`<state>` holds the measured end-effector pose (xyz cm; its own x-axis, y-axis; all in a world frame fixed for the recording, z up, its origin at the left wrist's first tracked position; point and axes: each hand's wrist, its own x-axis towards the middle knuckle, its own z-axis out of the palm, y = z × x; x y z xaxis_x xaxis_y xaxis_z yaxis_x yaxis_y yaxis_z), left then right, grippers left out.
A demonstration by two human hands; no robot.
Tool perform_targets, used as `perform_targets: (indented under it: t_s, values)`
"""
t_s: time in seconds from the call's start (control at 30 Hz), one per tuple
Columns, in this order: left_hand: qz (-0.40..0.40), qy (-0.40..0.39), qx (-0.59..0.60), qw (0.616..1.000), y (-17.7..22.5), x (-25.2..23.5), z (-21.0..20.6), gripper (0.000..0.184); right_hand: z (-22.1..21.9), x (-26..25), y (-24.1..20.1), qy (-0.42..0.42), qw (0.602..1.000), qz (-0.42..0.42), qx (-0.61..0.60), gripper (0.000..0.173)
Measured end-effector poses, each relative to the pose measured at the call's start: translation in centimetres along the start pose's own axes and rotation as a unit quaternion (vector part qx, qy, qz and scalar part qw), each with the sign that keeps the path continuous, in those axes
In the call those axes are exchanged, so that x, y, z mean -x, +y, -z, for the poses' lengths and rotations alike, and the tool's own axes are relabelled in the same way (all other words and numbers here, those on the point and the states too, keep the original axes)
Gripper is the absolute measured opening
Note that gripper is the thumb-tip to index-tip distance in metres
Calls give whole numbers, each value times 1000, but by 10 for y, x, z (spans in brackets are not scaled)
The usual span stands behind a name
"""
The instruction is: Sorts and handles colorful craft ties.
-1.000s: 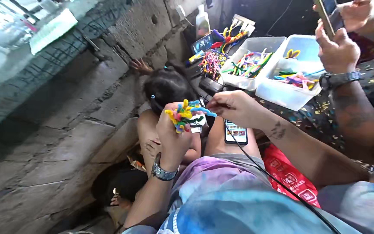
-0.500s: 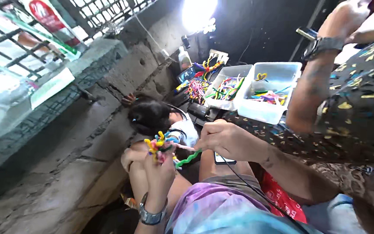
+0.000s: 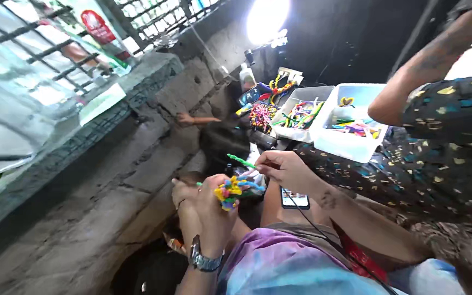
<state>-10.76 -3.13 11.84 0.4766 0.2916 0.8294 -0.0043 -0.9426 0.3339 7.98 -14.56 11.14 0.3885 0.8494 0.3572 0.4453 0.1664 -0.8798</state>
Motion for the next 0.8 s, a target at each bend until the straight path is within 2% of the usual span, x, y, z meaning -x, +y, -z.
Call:
perform_targets:
  t_s: [0.17, 0.3, 0.4, 0.47, 0.53, 0.6, 0.63, 0.67, 0.73, 0.8]
  values:
    - [37, 20, -41, 998, -4, 2, 6, 17, 4, 3, 1, -94, 973, 141, 154, 21]
    - [139, 3, -13, 990, 5, 1, 13, 25, 14, 9, -3, -118, 940, 245, 207, 27]
    - [221, -10, 53, 974, 20, -2, 18, 31, 19, 9, -6, -67, 941, 290, 161, 32]
    - [239, 4, 100, 966, 26, -1, 19, 34, 16, 5, -6, -23, 954, 293, 64, 25]
    - [237, 2, 113, 965, 29, -1, 20, 32, 10, 3, -2, 8, 966, 254, -45, 12]
    - [207, -2, 95, 974, 28, 1, 22, 31, 0, 1, -5, 42, 974, 175, -137, 15]
    - [183, -8, 76, 980, 28, 1, 25, 32, -3, -1, -7, 53, 977, 148, -144, 12]
    - [155, -17, 55, 986, 27, 1, 28, 33, -6, -3, -6, 59, 981, 139, -120, 7]
    - [87, -22, 11, 996, 23, 1, 33, 34, -7, -9, -7, 52, 988, 145, -7, 19]
    - [29, -10, -19, 999, 17, 0, 37, 29, -7, -18, -38, -23, 982, 145, 121, 22]
